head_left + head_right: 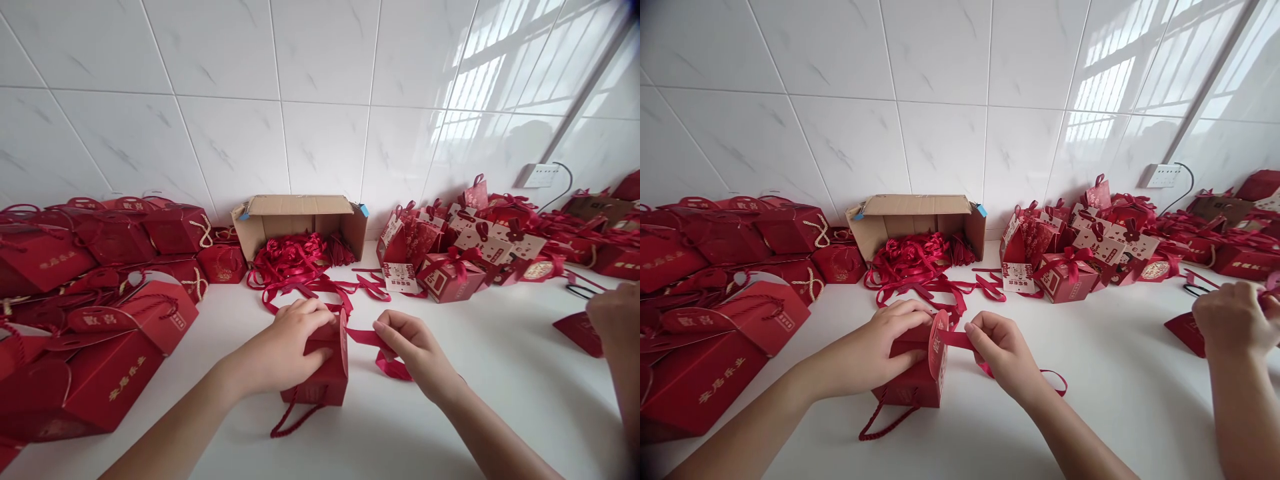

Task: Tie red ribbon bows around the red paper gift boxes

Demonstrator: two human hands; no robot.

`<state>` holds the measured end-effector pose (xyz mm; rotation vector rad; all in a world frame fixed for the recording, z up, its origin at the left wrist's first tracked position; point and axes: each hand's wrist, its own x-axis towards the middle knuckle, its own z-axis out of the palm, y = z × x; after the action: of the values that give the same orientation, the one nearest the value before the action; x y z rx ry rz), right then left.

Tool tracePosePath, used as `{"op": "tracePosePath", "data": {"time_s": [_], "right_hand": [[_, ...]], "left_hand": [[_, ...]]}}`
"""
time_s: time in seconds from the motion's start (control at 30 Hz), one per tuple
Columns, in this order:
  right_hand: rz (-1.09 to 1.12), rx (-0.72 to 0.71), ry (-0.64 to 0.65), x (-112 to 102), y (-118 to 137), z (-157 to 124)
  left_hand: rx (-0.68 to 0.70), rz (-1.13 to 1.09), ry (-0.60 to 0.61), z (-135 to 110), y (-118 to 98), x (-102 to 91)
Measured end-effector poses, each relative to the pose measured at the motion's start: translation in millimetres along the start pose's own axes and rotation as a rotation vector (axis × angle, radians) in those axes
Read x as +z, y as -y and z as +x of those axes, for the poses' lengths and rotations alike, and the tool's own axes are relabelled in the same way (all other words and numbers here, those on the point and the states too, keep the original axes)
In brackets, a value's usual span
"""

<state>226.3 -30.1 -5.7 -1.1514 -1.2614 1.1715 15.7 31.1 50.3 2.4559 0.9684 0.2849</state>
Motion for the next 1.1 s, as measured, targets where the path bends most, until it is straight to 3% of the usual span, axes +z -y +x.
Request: {"op": "tracePosePath", "data": {"time_s": [0.43, 0.77, 0.83, 0.97, 1.1], "right_hand": [[0.018, -0.003, 0.015, 8.4, 1.5, 0.3], [-0.089, -0.084, 0.058, 12.1, -4.6, -4.1], [-0.212, -0.168, -0.002, 11.7, -4.2, -3.0], [-0.461, -0.404, -0.186, 7.4, 9.6, 2.0], [-0.276, -0.231, 0.108, 10.0, 43.0, 6.9]], "left_hand": [[0.016, -0.083, 0.014, -6.9, -13.0, 8.9], [-0.025, -0.126, 0.008, -6.4, -10.8, -4.0], [-0.025, -0.148, -0.025, -4.4, -12.7, -3.5], [-0.02, -0.219, -0.234, -5.0, -17.1, -7.9], [0.003, -0.23, -0.351, -15.2, -22.1, -18.9]]}}
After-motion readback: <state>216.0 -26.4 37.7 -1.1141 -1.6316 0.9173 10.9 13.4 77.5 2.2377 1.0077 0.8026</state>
